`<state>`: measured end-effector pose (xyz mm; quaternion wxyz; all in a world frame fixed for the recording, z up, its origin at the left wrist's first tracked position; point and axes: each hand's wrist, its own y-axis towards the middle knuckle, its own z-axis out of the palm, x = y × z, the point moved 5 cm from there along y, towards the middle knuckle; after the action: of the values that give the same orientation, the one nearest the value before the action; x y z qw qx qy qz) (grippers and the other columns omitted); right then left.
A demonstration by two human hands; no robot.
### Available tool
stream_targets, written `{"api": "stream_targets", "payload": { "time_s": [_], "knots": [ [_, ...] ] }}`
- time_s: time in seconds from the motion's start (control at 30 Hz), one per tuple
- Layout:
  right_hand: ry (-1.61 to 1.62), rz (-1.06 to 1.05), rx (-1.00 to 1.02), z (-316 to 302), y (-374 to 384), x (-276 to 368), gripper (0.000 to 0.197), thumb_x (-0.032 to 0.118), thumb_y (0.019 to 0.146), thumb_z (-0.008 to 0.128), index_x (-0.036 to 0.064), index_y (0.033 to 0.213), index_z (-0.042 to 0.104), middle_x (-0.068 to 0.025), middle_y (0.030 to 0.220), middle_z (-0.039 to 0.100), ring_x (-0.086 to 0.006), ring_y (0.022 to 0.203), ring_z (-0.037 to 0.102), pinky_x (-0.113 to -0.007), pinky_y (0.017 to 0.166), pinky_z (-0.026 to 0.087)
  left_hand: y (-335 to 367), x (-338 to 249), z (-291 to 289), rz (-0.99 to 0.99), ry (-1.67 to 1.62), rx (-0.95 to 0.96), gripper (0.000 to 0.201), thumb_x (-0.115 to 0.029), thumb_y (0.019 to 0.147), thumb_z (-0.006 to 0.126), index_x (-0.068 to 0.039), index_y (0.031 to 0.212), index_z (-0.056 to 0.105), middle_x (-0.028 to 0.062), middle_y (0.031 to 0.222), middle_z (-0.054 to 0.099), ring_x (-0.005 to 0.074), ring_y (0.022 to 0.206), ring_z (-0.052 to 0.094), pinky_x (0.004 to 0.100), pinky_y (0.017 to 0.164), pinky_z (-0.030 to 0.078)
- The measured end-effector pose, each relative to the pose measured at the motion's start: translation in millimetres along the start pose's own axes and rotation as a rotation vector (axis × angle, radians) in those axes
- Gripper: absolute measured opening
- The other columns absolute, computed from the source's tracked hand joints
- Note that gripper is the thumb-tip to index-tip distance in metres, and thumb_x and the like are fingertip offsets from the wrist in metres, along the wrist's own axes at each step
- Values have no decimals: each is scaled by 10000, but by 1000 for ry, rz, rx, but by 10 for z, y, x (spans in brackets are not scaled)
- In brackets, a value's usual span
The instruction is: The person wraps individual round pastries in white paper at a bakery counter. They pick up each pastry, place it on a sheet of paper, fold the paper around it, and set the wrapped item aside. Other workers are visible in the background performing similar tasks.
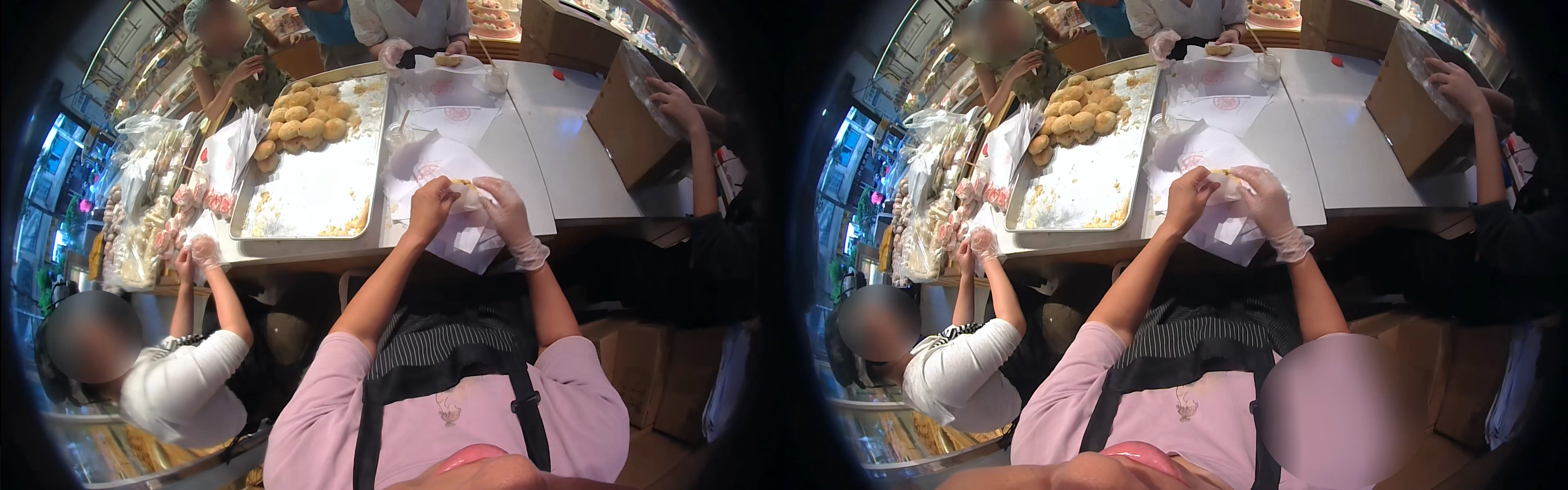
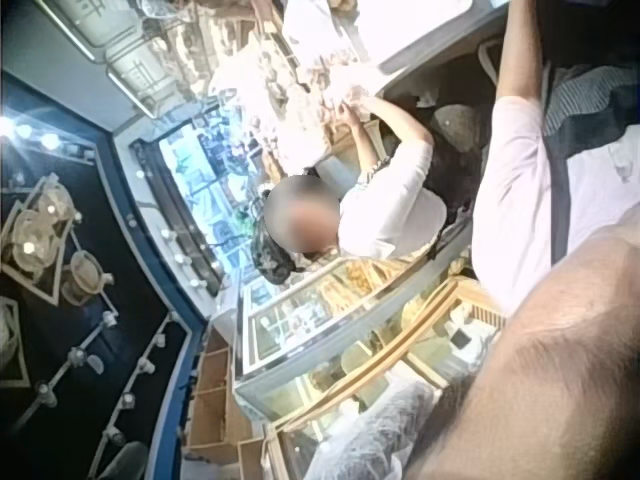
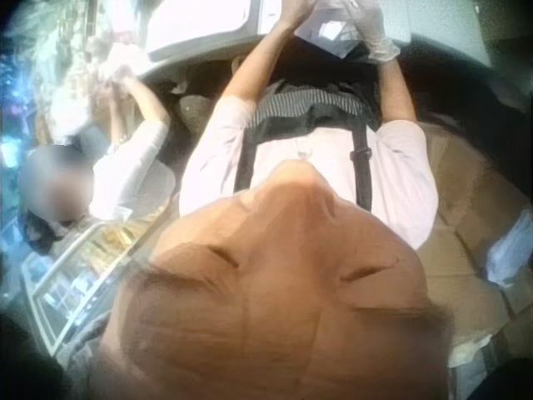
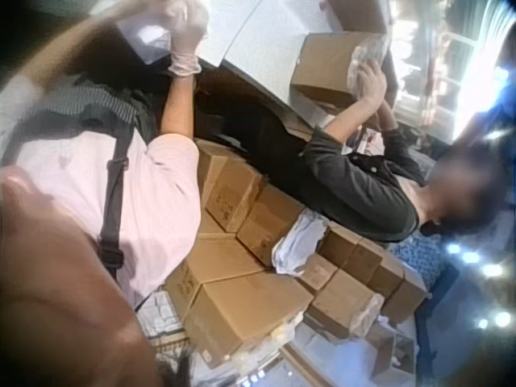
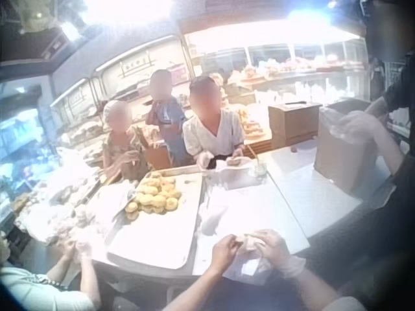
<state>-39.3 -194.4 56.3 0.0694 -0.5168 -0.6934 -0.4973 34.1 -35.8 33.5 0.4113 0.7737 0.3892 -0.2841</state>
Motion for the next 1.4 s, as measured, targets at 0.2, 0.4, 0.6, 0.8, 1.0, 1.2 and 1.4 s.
{"api": "stream_targets", "payload": {
  "time_s": [0.2,0.4,0.6,0.8,1.0,1.2,1.4],
  "knots": [
    [-385,-158,32,286,-251,328,519,35,719,675,63,1229,585,-98,1149,607,-296,1066,571,-410,914,437,84,7,1,70,108,-16,137,-63,726,703,-11,837,641,160,782,652,317,729,654,370,655,507],
    [-576,-120,8,402,-293,348,586,64,685,718,53,1249,562,-89,1161,589,-272,1090,555,-457,967,379,193,18,44,35,188,15,144,-111,728,686,-29,845,667,152,808,662,328,753,650,391,669,508],
    [-672,-210,-9,474,-309,113,450,161,781,654,83,1218,575,-63,1026,567,-234,1030,544,-455,1003,346,-25,25,-9,-8,-98,-110,291,-179,744,730,-29,975,637,137,936,645,314,849,631,403,726,492],
    [-548,-286,-7,390,-231,134,441,186,756,682,119,1181,587,-58,978,561,-235,956,568,-439,982,365,-331,174,-266,298,383,-14,278,-116,653,778,-74,878,620,63,954,631,243,939,606,431,909,412],
    [-513,-255,42,356,-224,122,406,122,767,670,104,1168,603,-54,993,577,-237,992,577,-450,1010,353,-563,-20,-354,336,362,-294,208,7,665,710,-111,798,603,22,948,606,225,943,593,425,930,405],
    [-505,-273,20,329,-237,146,368,109,782,658,101,1147,608,-56,984,577,-247,971,580,-430,943,396,-628,215,-358,-97,-328,-392,158,-63,886,551,-15,1014,633,152,1202,516,286,1092,522,358,937,434],
    [-485,-284,-22,344,-227,203,322,107,775,645,97,1095,611,-63,963,564,-260,967,563,-422,903,413,-501,618,-265,-472,-573,-328,607,27,841,632,78,1384,368,247,1341,498,247,1202,515,320,971,448]
  ]
}}
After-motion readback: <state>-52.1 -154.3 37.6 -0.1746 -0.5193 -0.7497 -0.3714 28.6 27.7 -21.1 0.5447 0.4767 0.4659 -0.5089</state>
